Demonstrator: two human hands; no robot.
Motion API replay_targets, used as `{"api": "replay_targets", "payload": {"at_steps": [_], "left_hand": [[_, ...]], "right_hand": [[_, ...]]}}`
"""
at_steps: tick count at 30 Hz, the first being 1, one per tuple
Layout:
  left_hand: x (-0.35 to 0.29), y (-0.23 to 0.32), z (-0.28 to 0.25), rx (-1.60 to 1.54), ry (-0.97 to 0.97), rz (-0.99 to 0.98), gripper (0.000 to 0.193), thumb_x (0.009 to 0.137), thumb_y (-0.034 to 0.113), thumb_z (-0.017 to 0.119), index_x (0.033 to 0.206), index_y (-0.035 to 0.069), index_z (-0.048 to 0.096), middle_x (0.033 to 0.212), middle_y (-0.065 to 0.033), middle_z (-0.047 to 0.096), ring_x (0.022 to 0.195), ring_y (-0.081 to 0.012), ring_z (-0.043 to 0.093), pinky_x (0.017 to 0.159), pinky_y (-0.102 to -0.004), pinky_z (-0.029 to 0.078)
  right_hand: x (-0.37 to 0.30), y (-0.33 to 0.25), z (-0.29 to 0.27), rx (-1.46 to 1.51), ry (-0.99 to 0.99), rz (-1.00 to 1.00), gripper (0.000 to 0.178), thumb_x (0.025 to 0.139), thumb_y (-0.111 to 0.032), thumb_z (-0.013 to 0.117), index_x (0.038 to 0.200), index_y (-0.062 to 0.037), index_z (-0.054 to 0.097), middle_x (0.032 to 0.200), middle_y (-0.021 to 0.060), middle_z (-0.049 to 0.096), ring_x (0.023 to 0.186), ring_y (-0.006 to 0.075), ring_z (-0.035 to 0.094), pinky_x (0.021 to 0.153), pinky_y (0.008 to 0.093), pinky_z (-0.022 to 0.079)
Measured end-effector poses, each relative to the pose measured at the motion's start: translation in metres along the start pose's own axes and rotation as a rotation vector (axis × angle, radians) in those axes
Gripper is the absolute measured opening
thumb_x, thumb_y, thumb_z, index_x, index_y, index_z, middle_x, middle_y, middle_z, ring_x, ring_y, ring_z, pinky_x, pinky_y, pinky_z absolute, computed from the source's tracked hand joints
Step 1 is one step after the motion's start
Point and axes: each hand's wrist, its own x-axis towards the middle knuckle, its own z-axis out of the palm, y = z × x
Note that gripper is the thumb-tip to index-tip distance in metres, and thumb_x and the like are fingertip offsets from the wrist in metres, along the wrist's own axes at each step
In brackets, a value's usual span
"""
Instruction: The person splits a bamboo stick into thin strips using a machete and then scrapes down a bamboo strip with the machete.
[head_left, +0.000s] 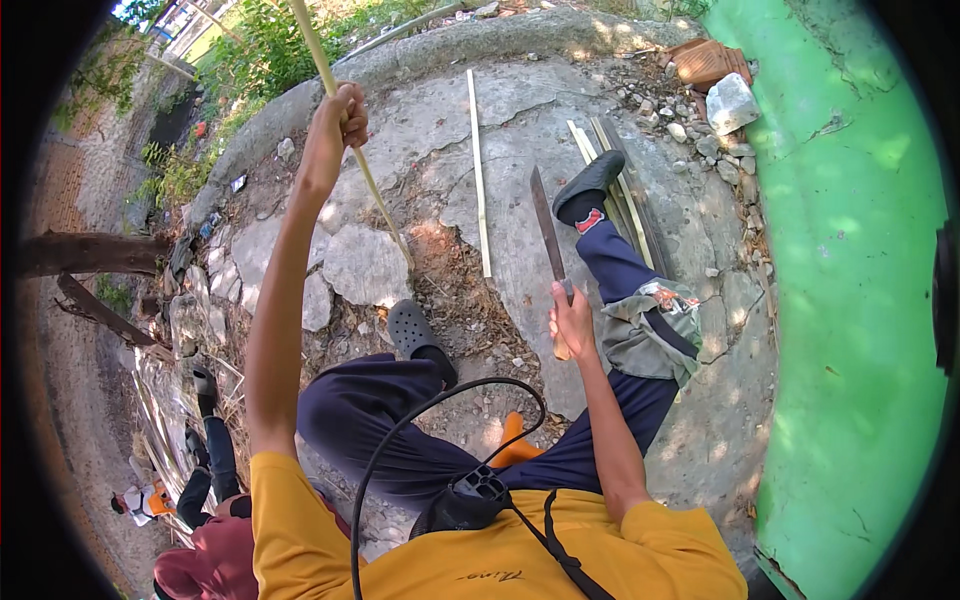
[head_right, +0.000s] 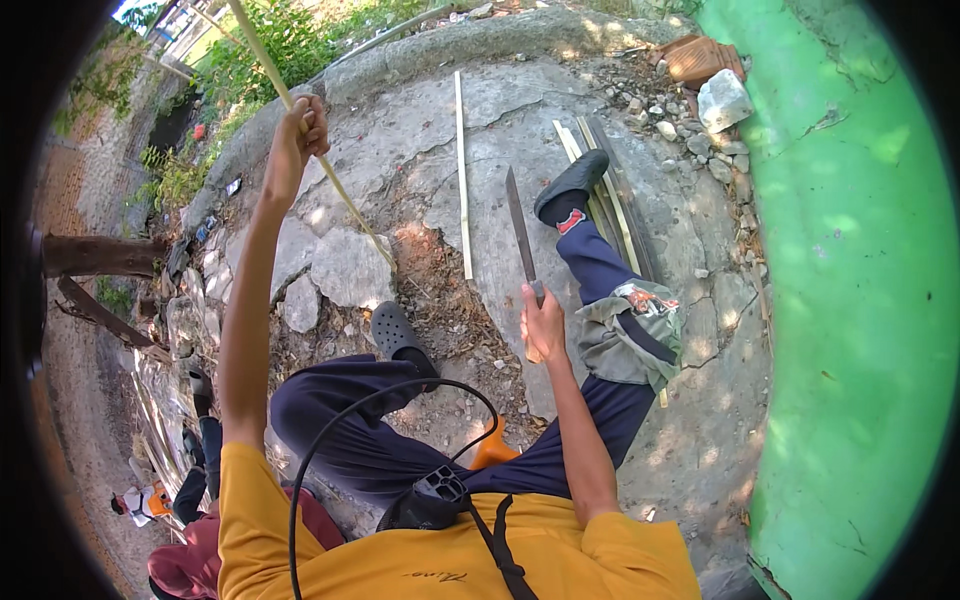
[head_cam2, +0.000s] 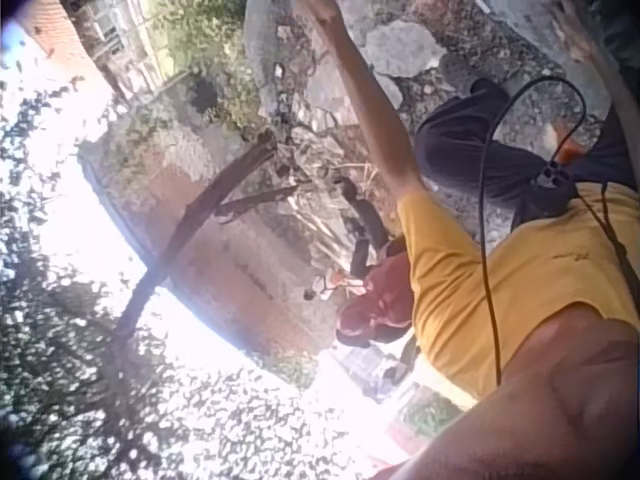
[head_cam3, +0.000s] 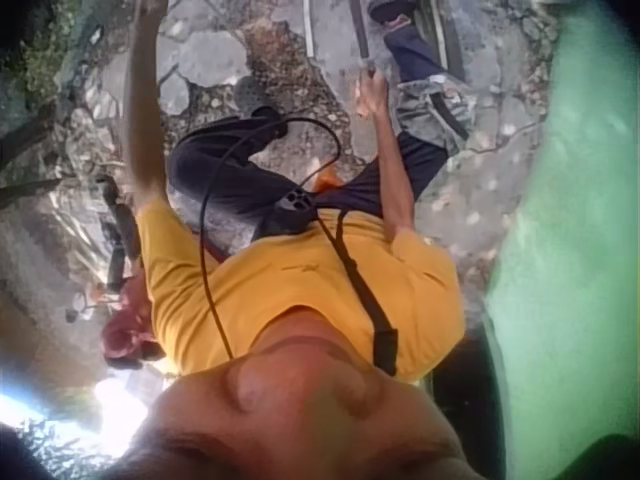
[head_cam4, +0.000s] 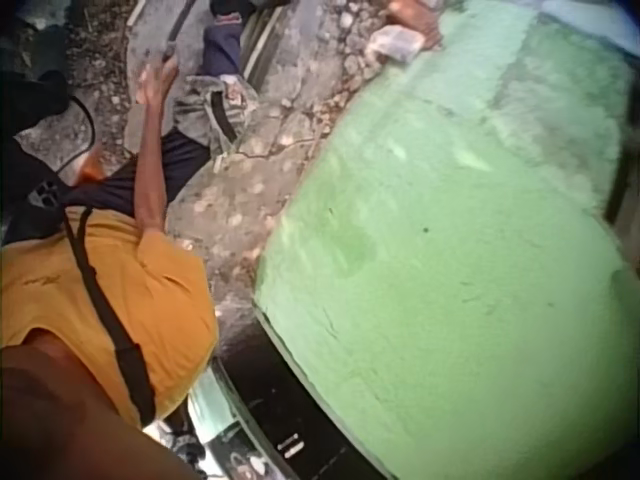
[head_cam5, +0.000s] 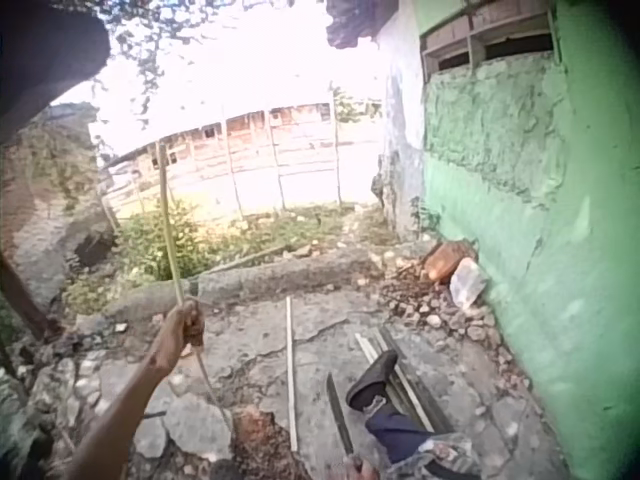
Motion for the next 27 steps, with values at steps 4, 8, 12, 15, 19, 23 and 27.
{"api": "replay_targets", "payload": {"at_steps": [4,8,12,15,19,23,27], "left_hand": [[0.027,0.033,0.051,0.196,0.001,0.016,0.032,0.106,0.035,0.042,0.119,0.006,0.047,0.075,0.0028,0.034,0.063,-0.0096,0.034,0.062,-0.0287,0.035],[0.042,0.047,0.076,0.889,-0.048,0.147,0.037,0.105,0.024,0.041,0.133,0.000,0.043,0.090,-0.0086,0.055,0.082,-0.0232,0.056,0.080,-0.0405,0.047],[0.065,-0.029,0.061,0.993,-0.108,0.277,0.039,0.104,0.017,0.042,0.139,0.001,0.044,0.114,-0.0236,0.060,0.114,-0.0381,0.057,0.098,-0.0479,0.043],[0.062,-0.094,0.051,1.073,-0.203,0.070,0.037,0.096,0.006,0.050,0.132,0.001,0.054,0.117,-0.0266,0.058,0.117,-0.0419,0.056,0.098,-0.0484,0.046],[0.027,-0.193,0.034,1.096,-0.186,-0.012,0.031,0.096,0.007,0.055,0.126,0.003,0.061,0.113,-0.0251,0.059,0.112,-0.0435,0.058,0.095,-0.0485,0.047],[-0.005,-0.268,0.037,1.164,-0.198,-0.086,0.031,0.093,0.008,0.057,0.123,0.009,0.067,0.106,-0.0227,0.058,0.106,-0.0415,0.061,0.091,-0.0483,0.049],[-0.035,-0.317,0.054,1.163,-0.233,-0.205,0.031,0.094,0.009,0.055,0.121,0.013,0.069,0.101,-0.0197,0.058,0.102,-0.0407,0.063,0.086,-0.0479,0.051]], "right_hand": [[-0.038,-0.056,-0.020,0.067,0.006,-0.073,0.036,0.102,-0.038,0.057,0.101,-0.0018,0.055,0.062,0.0024,0.051,0.041,0.0091,0.046,0.039,0.0268,0.039],[-0.060,-0.077,-0.042,0.091,0.013,-0.095,0.038,0.102,-0.037,0.056,0.110,-0.0002,0.058,0.063,0.0014,0.050,0.043,0.0088,0.045,0.040,0.0254,0.039],[-0.073,-0.084,-0.041,0.119,0.008,-0.128,0.036,0.102,-0.036,0.056,0.109,-0.0001,0.058,0.063,0.0011,0.050,0.043,0.0087,0.045,0.040,0.0253,0.039],[-0.082,-0.079,-0.040,0.136,0.020,-0.135,0.034,0.102,-0.033,0.056,0.109,-0.0002,0.057,0.064,0.0012,0.049,0.044,0.0088,0.046,0.041,0.0251,0.039],[-0.090,-0.074,-0.040,0.102,0.031,-0.100,0.034,0.103,-0.035,0.055,0.111,-0.0026,0.054,0.065,0.0019,0.049,0.046,0.0098,0.045,0.043,0.0257,0.039],[-0.095,-0.071,-0.042,0.084,0.031,-0.047,0.033,0.103,-0.034,0.055,0.112,-0.0020,0.054,0.066,0.0023,0.050,0.046,0.0099,0.046,0.044,0.0258,0.039],[-0.095,-0.066,-0.042,0.070,0.023,-0.006,0.033,0.103,-0.033,0.056,0.113,-0.0021,0.054,0.067,0.0026,0.050,0.047,0.0100,0.046,0.044,0.0257,0.039]]}}
